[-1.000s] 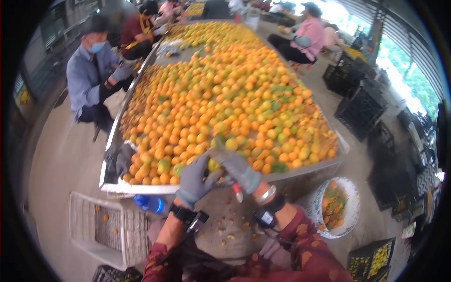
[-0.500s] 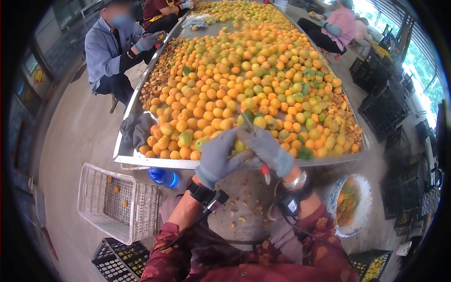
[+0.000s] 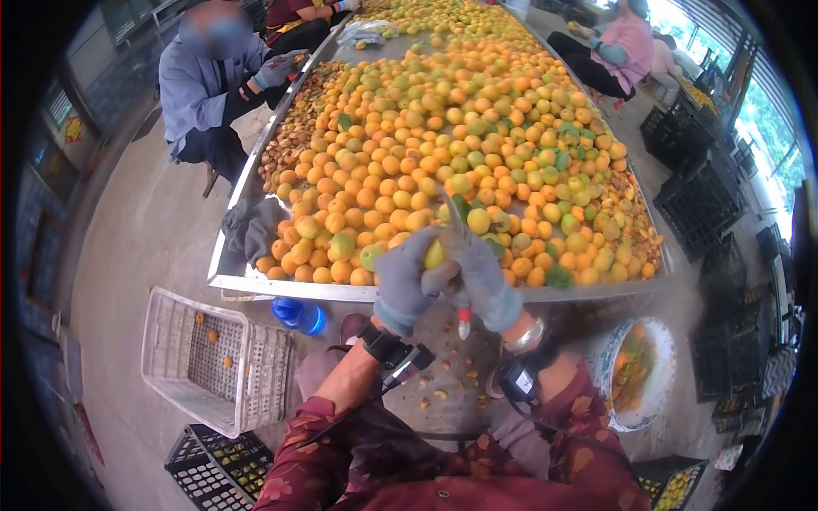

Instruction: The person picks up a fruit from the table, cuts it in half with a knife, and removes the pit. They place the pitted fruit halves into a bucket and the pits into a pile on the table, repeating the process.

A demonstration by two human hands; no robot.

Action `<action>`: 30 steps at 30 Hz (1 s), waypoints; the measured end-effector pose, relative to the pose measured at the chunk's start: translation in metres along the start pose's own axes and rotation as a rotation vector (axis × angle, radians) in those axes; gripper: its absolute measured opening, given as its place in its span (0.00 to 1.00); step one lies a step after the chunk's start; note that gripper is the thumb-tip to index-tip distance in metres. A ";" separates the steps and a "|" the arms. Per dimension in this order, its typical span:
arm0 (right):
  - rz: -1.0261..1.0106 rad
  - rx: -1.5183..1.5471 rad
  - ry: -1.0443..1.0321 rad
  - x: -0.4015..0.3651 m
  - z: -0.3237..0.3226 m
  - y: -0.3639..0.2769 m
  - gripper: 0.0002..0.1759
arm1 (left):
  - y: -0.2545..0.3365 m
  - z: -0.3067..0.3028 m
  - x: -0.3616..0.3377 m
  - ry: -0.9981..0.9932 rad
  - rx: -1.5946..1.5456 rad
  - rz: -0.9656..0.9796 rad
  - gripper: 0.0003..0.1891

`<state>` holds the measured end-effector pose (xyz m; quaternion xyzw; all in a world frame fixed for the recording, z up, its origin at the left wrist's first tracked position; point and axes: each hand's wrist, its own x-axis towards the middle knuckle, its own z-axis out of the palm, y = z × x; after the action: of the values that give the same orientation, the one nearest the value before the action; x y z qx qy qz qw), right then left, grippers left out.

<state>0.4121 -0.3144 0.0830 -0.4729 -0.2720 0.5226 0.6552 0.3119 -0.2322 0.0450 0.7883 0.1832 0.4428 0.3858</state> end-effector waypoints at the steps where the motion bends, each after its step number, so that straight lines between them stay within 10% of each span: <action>1: -0.081 -0.003 0.047 -0.001 0.002 0.004 0.17 | 0.000 0.003 -0.001 0.042 -0.086 -0.056 0.19; 22: -0.562 -0.443 0.451 0.010 0.016 0.038 0.11 | 0.003 0.015 -0.007 0.205 -0.420 -0.200 0.12; 30: -0.310 -0.135 0.342 0.018 0.019 0.026 0.14 | 0.004 0.008 -0.002 0.162 -0.395 -0.272 0.14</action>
<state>0.3906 -0.2906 0.0647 -0.5500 -0.2608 0.3086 0.7309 0.3168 -0.2396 0.0443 0.6276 0.2278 0.4756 0.5727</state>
